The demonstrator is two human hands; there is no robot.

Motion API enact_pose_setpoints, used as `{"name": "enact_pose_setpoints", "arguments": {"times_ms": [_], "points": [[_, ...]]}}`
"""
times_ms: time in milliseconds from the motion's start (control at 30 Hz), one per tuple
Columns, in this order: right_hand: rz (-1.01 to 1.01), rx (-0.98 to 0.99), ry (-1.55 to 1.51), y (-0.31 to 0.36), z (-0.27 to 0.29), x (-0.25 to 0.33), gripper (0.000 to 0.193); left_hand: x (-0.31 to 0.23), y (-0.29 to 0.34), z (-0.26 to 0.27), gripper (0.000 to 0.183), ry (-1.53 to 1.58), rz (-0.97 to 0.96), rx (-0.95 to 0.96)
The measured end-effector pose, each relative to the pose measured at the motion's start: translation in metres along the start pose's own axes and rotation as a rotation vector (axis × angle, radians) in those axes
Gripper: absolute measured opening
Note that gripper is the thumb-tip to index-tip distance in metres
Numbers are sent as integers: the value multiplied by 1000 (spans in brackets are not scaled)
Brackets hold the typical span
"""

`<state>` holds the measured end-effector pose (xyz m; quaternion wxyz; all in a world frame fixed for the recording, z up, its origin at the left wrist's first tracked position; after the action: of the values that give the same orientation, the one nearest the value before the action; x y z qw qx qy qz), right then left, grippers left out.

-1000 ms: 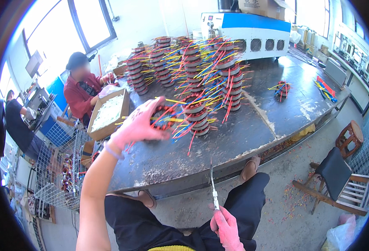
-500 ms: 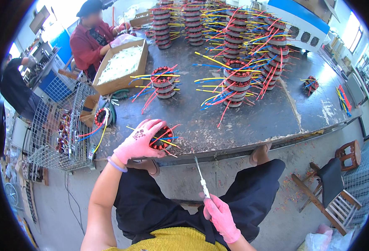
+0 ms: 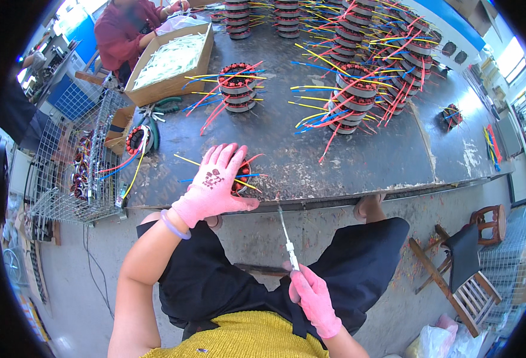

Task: The person uses a lighter to heat shrink colored tubing onto wires protruding from a motor winding, handling the component with gloved hands and then placing it onto a stack on the workbench.

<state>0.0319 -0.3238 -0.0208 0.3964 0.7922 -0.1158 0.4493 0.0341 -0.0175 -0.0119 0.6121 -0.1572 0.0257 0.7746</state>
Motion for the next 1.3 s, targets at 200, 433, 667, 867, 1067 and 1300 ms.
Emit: {"name": "enact_pose_setpoints", "arguments": {"times_ms": [200,433,667,867,1067,1300], "points": [[-52,57,48,-1,-1,-11,39,25,8,28,108,83,-38,24],[-23,65,96,-8,-6,-17,36,25,3,28,98,126,11,69],[-46,63,43,-12,-10,-21,36,27,0,24,96,138,-44,38],[-52,86,62,-12,-9,-20,38,24,-2,26,98,163,-20,67],[-34,67,106,-11,-10,-18,37,24,-2,27,98,151,0,88],[-41,68,139,-11,-11,-16,39,26,-1,25,98,156,-34,78]]}}
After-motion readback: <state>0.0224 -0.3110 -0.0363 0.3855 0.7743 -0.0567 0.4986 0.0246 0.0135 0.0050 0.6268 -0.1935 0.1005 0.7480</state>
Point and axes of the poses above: each hand's wrist, its own y-axis away from the middle knuckle, its own z-axis out of the back of the hand, x = y × z, the point moved 3 cm from there along -y, towards the middle knuckle, and after that the axes turned 4 degrees about z, right-handed, at the moved point
